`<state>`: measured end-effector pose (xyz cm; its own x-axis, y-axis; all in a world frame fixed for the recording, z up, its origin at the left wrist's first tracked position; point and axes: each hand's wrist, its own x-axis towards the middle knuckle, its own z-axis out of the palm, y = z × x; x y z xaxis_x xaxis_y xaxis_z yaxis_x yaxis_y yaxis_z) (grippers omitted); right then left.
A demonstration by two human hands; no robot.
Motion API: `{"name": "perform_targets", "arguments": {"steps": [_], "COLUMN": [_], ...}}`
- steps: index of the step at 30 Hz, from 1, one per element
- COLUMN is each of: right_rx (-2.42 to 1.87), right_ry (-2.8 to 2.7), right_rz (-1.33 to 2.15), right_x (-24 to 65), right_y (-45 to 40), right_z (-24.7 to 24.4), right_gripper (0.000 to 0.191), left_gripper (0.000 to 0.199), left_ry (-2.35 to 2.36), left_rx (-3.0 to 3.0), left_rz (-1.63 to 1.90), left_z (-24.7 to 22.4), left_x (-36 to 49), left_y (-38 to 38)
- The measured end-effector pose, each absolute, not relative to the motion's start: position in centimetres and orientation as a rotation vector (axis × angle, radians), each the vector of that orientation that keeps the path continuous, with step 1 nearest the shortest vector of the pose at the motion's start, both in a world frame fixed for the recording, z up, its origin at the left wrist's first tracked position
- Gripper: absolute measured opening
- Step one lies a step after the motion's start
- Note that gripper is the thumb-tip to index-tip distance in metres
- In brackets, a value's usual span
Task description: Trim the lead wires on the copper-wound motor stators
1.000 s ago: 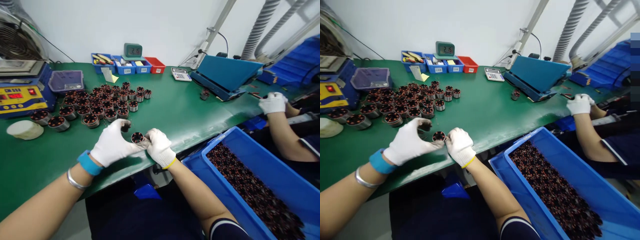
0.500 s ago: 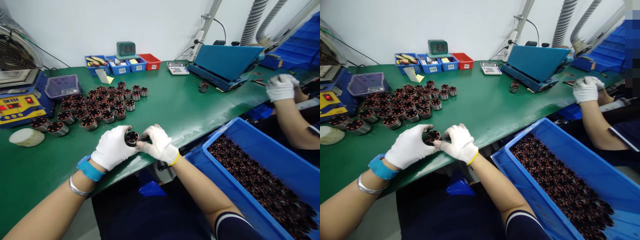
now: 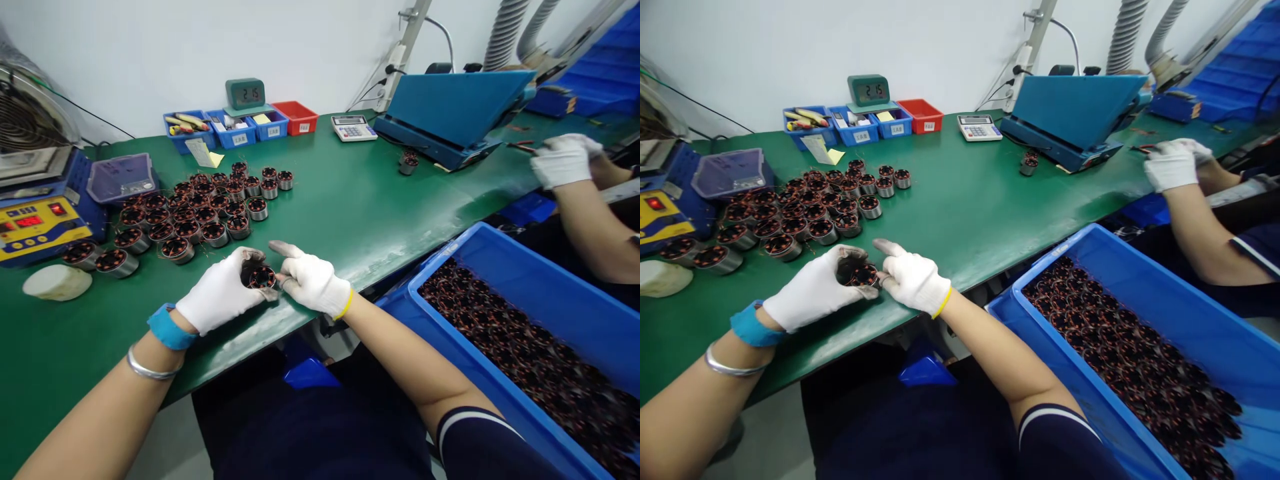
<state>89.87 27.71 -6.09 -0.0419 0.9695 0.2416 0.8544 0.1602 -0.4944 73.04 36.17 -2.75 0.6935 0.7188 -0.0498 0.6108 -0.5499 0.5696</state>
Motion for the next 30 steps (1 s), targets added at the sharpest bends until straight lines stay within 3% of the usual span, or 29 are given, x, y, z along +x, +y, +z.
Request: {"name": "perform_targets", "arguments": {"steps": [6,13,24,30], "right_rx": [-1.747,-1.552,-2.087,-2.236], "right_ry": [-1.702,-1.333,-1.851,-2.022], "right_rz": [0.684,1.015,0.325,0.161], "right_x": [90.4,89.8,90.3,89.9], "right_y": [27.9,26.7,26.8,26.7], "right_z": [-5.4,-5.9,-3.8,-2.9], "right_gripper": [0.023,0.025,0.023,0.03], "left_gripper": [0.071,0.034,0.021,0.014], "left_ry": [0.948,0.754,0.592,0.485], "left_rx": [2.355,2.542,2.587,2.527], "left_rz": [0.238,0.259,0.252,0.38], "left_z": [-2.8,-3.2,-3.9,-4.7], "left_x": [73.1,74.0,74.1,74.4], "left_y": [36.3,35.8,35.5,35.5]}}
